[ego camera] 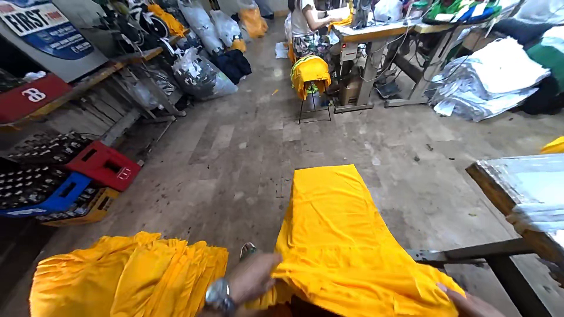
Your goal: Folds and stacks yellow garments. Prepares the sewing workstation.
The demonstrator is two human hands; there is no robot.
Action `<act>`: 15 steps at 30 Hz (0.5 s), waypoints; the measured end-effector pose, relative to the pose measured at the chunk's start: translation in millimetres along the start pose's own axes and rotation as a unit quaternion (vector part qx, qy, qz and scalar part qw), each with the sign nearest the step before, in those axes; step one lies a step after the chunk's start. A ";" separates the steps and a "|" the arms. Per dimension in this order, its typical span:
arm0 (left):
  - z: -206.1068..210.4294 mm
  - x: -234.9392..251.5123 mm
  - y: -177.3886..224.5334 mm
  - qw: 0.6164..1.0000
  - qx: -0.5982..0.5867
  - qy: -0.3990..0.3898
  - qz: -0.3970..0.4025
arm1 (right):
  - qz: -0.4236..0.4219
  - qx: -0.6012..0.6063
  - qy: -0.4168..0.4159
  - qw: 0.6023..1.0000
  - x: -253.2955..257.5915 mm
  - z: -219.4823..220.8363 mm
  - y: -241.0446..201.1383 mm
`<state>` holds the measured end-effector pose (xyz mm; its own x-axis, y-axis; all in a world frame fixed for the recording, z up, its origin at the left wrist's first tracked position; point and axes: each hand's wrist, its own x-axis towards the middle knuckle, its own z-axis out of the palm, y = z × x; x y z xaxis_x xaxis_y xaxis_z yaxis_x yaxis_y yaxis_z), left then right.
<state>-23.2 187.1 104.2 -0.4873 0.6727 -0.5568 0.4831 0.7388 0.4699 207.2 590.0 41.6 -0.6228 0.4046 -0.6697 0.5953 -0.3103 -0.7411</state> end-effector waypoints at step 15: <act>111.3 199.6 -88.8 0.590 -0.694 0.208 -0.357 | 0.111 0.003 0.068 0.992 251.5 43.7 20.9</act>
<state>-82.3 251.3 -124.9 -0.4820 -0.0920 -0.8713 -0.8731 -0.0323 0.4864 40.9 647.7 -144.4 -0.4030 0.4373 -0.8040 0.7071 -0.4089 -0.5769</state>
